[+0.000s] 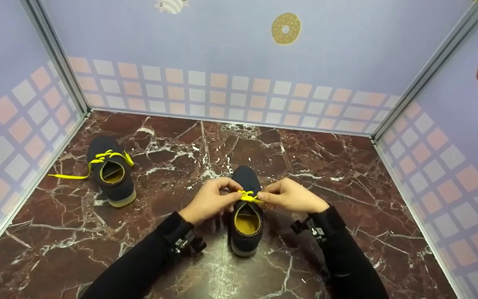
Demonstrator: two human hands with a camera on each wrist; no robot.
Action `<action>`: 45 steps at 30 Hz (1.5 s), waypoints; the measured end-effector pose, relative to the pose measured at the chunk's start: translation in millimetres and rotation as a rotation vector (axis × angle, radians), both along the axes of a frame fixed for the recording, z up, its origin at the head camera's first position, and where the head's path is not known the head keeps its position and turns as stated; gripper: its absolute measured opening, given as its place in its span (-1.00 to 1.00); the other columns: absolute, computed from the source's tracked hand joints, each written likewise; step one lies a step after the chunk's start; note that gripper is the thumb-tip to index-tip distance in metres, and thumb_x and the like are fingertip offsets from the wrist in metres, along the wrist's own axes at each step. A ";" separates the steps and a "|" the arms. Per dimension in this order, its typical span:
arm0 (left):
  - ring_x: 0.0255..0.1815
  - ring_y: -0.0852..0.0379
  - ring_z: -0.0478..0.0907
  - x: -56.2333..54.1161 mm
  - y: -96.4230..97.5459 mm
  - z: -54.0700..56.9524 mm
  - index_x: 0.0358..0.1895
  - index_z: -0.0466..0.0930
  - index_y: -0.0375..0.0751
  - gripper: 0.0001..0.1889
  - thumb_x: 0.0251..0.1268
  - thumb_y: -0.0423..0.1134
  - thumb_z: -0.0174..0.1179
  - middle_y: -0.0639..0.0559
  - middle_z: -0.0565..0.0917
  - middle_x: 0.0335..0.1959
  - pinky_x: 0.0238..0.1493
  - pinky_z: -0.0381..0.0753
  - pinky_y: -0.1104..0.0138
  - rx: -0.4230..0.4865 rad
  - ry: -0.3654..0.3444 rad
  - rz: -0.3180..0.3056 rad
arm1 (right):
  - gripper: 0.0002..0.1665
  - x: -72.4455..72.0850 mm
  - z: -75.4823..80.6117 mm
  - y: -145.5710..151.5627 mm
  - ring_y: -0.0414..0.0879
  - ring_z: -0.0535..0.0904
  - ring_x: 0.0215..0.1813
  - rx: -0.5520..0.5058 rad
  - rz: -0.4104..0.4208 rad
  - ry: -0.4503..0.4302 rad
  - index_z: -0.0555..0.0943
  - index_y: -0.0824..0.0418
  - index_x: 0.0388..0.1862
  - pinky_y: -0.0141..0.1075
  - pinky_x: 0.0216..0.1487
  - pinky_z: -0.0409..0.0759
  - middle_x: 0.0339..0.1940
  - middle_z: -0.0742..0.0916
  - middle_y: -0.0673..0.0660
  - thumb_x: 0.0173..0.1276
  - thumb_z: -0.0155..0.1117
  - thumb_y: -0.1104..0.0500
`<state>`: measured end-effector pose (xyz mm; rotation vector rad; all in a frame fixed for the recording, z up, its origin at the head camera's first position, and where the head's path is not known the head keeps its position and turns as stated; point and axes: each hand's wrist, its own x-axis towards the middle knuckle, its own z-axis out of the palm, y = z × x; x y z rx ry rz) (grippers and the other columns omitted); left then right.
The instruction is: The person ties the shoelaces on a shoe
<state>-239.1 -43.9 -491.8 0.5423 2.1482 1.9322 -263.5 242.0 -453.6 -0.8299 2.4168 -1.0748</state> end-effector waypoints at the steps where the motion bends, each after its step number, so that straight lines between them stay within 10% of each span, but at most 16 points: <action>1: -0.60 0.13 0.54 -0.1 0.5 -0.4 0.05 0.77 -0.35 -0.80 0.50 -0.33 0.43 -0.04 0.71 -0.49 -0.66 0.51 0.42 0.004 0.002 0.002 | -0.59 0.2 0.2 -0.3 0.09 0.73 -0.29 0.003 -0.005 -0.004 0.90 0.12 -0.16 -0.39 -0.31 0.59 -0.32 0.87 0.11 0.73 0.32 -0.11; 10: -0.53 0.14 0.52 -0.8 3.8 -2.6 0.04 0.76 -0.42 -0.81 0.51 -0.38 0.39 0.06 0.70 -0.36 -0.52 0.55 0.45 0.008 0.071 0.007 | -0.53 0.2 0.6 1.5 0.29 0.84 -0.19 0.019 0.008 -0.031 0.91 0.09 -0.17 0.00 -0.12 0.83 -0.28 0.90 0.08 0.76 0.26 -0.16; 20: -0.55 0.17 0.57 0.7 3.5 -1.3 0.05 0.74 -0.43 -0.78 0.51 -0.34 0.43 0.03 0.74 -0.35 -0.59 0.53 0.46 0.016 0.055 -0.021 | -0.53 2.4 0.5 -0.8 -0.17 0.57 -0.36 0.043 -0.006 0.040 0.85 0.15 -0.14 -0.36 -0.31 0.49 -0.34 0.81 0.05 0.70 0.32 -0.20; 45: -0.62 0.24 0.42 -0.8 1.9 -1.1 0.06 0.66 -0.44 -0.87 0.61 -0.44 0.26 -0.02 0.64 -0.37 -0.64 0.44 0.46 0.024 0.016 -0.113 | -0.80 1.1 -2.9 -2.7 -0.07 0.62 -0.06 -0.033 -0.005 0.137 0.86 0.20 -0.32 -0.24 0.03 0.55 -0.18 0.71 -0.04 0.52 0.46 0.17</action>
